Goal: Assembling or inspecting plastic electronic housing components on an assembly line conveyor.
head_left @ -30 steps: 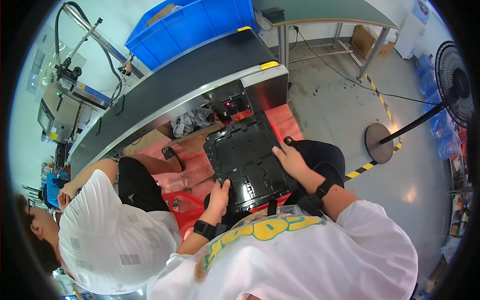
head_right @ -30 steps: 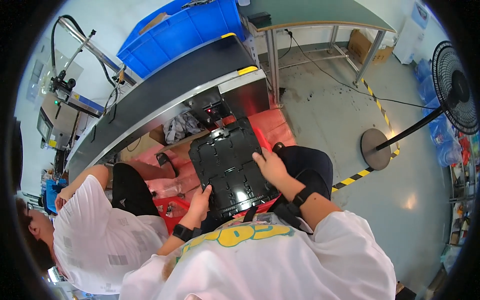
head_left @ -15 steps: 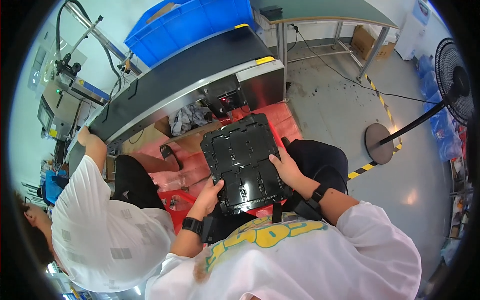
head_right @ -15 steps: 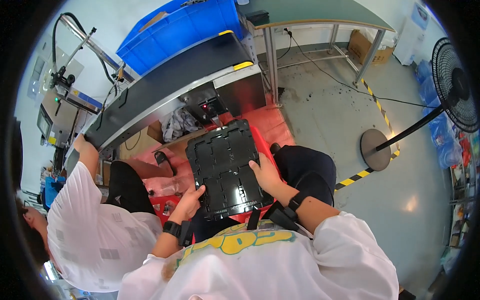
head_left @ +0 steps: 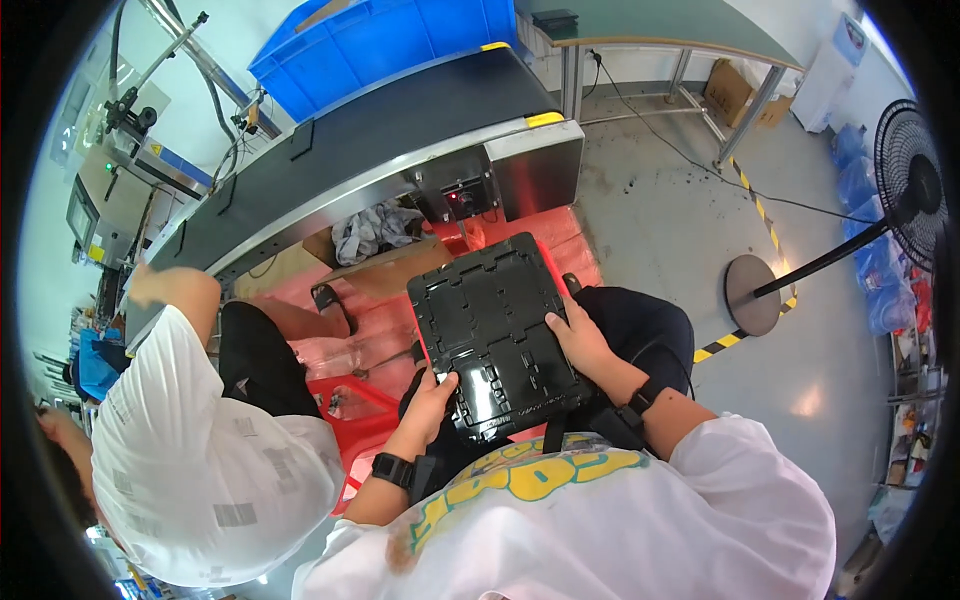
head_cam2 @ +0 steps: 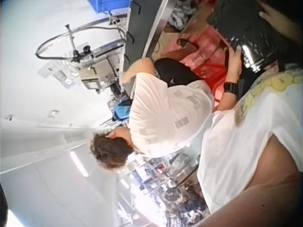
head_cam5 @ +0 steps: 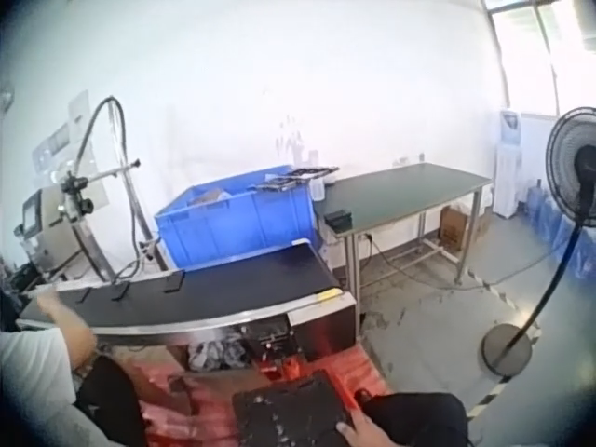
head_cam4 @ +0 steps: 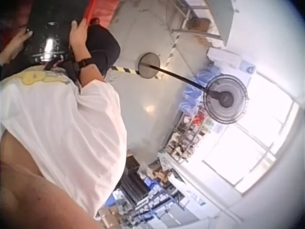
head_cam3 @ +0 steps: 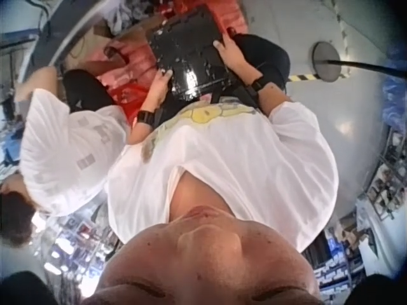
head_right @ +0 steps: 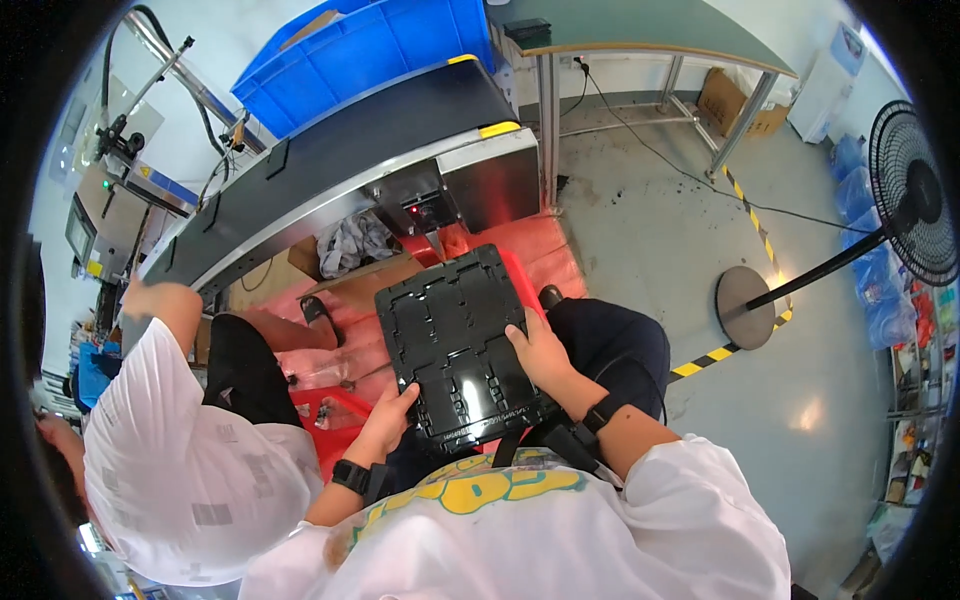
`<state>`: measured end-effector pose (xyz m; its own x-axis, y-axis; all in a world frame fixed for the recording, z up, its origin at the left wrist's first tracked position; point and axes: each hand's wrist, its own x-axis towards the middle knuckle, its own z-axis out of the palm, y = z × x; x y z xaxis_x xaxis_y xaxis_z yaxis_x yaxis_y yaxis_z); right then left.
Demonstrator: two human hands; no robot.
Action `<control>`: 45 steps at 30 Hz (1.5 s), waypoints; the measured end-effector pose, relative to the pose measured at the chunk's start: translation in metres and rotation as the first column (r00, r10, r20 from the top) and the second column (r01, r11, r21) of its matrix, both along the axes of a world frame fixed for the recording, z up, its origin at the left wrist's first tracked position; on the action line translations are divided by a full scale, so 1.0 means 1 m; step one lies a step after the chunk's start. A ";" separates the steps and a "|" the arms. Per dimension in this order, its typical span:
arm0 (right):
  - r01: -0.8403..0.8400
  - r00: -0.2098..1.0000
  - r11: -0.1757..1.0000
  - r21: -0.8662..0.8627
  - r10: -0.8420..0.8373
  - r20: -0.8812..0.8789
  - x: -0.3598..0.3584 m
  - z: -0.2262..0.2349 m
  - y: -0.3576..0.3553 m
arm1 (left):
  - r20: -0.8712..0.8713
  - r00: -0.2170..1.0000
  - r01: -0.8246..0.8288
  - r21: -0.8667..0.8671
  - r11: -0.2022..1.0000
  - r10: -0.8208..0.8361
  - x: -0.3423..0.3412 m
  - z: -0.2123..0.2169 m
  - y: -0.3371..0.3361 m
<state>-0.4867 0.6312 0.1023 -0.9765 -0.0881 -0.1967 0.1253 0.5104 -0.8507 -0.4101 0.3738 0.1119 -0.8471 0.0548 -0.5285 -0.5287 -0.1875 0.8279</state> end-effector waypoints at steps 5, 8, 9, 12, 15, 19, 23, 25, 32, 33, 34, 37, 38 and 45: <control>0.028 1.000 0.951 -0.307 -0.025 0.011 0.021 -0.013 0.004 | -0.039 0.997 -0.063 -0.033 0.997 0.062 0.000 -0.002 0.006; 0.017 1.000 0.941 -0.339 -0.014 0.013 0.020 -0.004 0.002 | 0.022 0.999 -0.038 0.096 0.995 0.036 -0.001 0.004 0.002; -0.004 1.000 0.958 -0.287 -0.002 -0.020 0.014 -0.005 0.001 | 0.008 1.000 -0.028 0.096 0.995 0.027 -0.001 0.003 0.000; -0.035 0.998 0.976 -0.214 0.025 -0.049 0.010 -0.010 0.001 | 0.010 1.000 -0.031 0.092 0.995 0.030 0.003 0.005 0.000; -0.035 0.999 0.979 -0.200 0.034 -0.007 0.017 -0.003 0.002 | 0.023 0.999 -0.041 0.073 0.996 0.039 0.013 0.004 0.004; -0.051 0.998 0.972 -0.228 0.058 0.022 0.024 -0.008 0.005 | 0.015 0.998 -0.069 0.036 0.997 0.068 0.026 -0.002 0.010; -0.068 0.994 0.990 -0.121 0.078 0.082 0.011 0.004 0.006 | -0.002 0.999 -0.040 0.054 0.998 0.040 0.011 0.002 0.008; -0.024 0.992 0.999 -0.031 0.028 0.125 0.007 0.010 0.003 | 0.000 1.000 -0.018 0.057 0.998 0.018 0.007 0.003 0.006; -0.545 0.812 0.790 0.281 0.414 0.412 -0.038 0.069 0.016 | 0.025 0.997 0.069 -0.046 0.997 -0.067 -0.003 0.030 -0.008; -0.595 0.796 0.733 0.330 0.483 0.364 -0.054 0.101 0.013 | -0.200 0.969 0.090 -0.255 0.963 -0.143 -0.016 0.048 -0.012; -0.639 0.769 0.670 0.377 0.554 0.320 -0.070 0.134 0.007 | -0.387 0.886 0.055 -0.456 0.888 -0.253 -0.027 0.067 -0.017; -0.487 0.870 0.837 0.248 0.490 0.053 -0.131 0.220 -0.028 | -0.541 0.778 -0.227 -0.715 0.661 -0.318 -0.071 0.129 -0.044; -0.418 0.898 0.896 0.147 0.433 -0.082 -0.156 0.231 -0.032 | -0.615 0.695 -0.307 -0.722 0.620 -0.372 -0.099 0.149 -0.052; 0.214 0.850 0.711 0.670 0.203 -0.486 -0.349 0.210 -0.084 | -0.706 0.360 -0.600 -0.676 0.428 -0.610 -0.291 0.189 -0.076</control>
<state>-0.8357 0.5469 0.3127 -0.9437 -0.1279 0.3050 -0.1936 0.9613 -0.1962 -0.7007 0.2977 0.3007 -0.7160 0.1877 0.6724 0.5134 0.7943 0.3249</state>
